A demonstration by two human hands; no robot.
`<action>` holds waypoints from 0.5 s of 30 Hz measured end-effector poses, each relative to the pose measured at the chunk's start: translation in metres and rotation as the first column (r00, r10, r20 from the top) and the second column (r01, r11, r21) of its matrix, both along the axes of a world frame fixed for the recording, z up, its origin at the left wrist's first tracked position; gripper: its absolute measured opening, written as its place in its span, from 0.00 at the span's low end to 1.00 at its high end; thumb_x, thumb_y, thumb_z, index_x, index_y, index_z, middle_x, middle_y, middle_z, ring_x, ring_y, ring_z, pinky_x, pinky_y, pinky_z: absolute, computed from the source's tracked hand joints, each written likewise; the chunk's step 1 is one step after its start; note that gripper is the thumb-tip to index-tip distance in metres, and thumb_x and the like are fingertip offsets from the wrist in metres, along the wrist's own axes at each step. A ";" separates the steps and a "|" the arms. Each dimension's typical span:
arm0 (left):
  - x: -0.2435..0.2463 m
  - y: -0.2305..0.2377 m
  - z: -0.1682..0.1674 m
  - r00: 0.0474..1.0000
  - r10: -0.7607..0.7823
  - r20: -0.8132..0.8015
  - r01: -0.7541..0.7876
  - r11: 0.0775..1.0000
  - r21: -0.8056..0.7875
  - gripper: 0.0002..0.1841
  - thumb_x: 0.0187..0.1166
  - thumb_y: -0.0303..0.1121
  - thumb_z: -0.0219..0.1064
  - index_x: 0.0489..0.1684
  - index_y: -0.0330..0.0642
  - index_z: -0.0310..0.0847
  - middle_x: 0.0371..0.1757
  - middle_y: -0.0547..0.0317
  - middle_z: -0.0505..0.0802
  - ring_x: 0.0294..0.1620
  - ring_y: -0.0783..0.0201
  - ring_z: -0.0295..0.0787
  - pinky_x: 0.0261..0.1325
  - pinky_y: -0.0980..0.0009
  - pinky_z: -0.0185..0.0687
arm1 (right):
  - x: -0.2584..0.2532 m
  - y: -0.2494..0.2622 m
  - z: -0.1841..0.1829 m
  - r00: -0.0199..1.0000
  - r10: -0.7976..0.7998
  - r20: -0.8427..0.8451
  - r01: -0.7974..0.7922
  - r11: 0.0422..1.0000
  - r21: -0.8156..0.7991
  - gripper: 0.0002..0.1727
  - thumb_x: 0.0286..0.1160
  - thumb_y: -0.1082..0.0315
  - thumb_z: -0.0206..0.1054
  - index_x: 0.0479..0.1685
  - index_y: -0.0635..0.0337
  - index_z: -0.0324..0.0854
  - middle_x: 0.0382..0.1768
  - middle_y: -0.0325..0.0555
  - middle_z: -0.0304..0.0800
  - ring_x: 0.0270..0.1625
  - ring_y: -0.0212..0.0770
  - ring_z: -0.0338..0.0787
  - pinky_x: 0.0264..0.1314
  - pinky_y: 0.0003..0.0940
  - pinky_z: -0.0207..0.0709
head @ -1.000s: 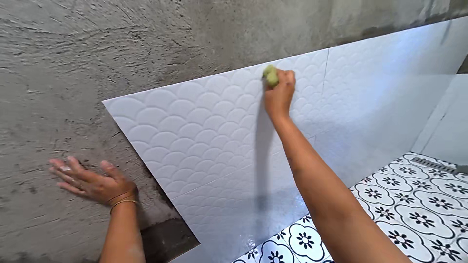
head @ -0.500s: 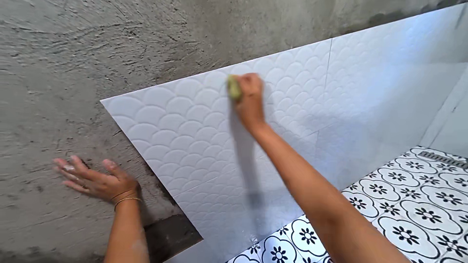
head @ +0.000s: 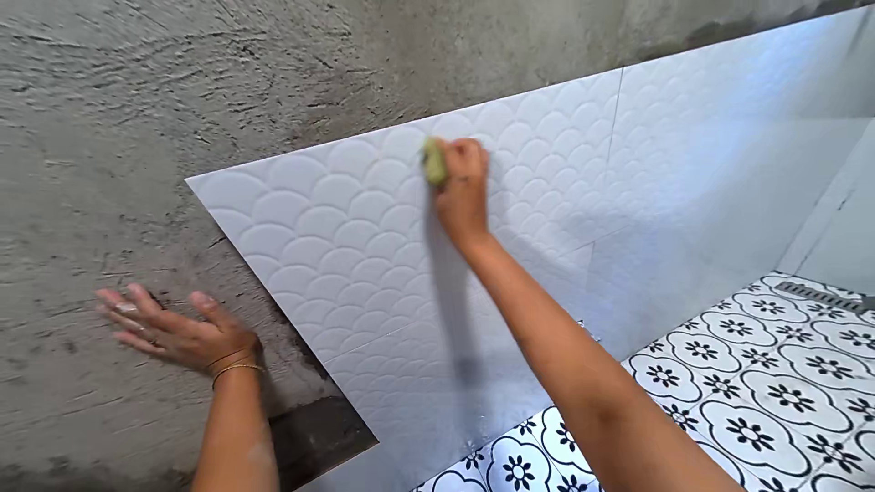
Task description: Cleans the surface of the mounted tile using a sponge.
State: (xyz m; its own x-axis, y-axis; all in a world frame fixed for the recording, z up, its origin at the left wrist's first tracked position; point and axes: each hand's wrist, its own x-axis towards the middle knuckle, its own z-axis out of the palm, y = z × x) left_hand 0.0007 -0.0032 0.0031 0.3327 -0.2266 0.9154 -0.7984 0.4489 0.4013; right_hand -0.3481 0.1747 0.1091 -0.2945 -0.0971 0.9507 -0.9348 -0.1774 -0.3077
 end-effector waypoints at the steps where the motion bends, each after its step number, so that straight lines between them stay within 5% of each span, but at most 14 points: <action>1: 0.000 0.000 0.000 1.000 0.001 -0.004 -0.001 1.000 -0.004 0.38 0.88 0.55 0.46 0.93 0.38 0.53 0.94 0.35 0.55 0.95 0.38 0.44 0.95 0.44 0.35 | -0.014 0.006 0.001 0.997 -0.032 0.076 0.031 0.999 0.012 0.22 0.69 0.76 0.71 0.65 0.67 0.86 0.59 0.66 0.86 0.67 0.63 0.83 0.74 0.49 0.74; 3: 0.000 0.000 -0.001 1.000 -0.007 -0.003 0.007 1.000 -0.005 0.38 0.88 0.55 0.46 0.93 0.39 0.53 0.94 0.35 0.54 0.96 0.39 0.43 0.94 0.45 0.34 | -0.019 0.008 0.001 0.988 -0.053 0.147 0.054 0.999 0.001 0.24 0.65 0.77 0.71 0.65 0.69 0.85 0.61 0.66 0.85 0.68 0.63 0.81 0.75 0.49 0.72; 9: 0.001 -0.003 0.000 1.000 -0.015 0.017 0.016 1.000 -0.021 0.39 0.88 0.56 0.45 0.93 0.38 0.52 0.94 0.36 0.54 0.96 0.41 0.43 0.95 0.46 0.33 | 0.022 -0.016 -0.006 0.993 0.024 -0.115 -0.034 0.995 -0.091 0.19 0.67 0.80 0.70 0.60 0.68 0.89 0.53 0.64 0.89 0.62 0.62 0.86 0.67 0.48 0.80; 15: 0.001 -0.004 -0.001 1.000 -0.012 -0.006 0.012 1.000 -0.025 0.39 0.87 0.56 0.46 0.93 0.40 0.54 0.94 0.38 0.55 0.96 0.41 0.43 0.95 0.46 0.33 | 0.000 -0.008 -0.008 0.999 -0.038 -0.037 0.035 0.996 -0.082 0.24 0.61 0.81 0.73 0.63 0.67 0.88 0.55 0.64 0.87 0.62 0.62 0.84 0.67 0.48 0.78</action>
State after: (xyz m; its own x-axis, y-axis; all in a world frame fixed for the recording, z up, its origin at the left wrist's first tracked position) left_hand 0.0014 -0.0069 0.0020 0.3361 -0.2080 0.9186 -0.7905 0.4678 0.3952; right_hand -0.3485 0.1670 0.1016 -0.2590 -0.0086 0.9658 -0.9521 -0.1657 -0.2568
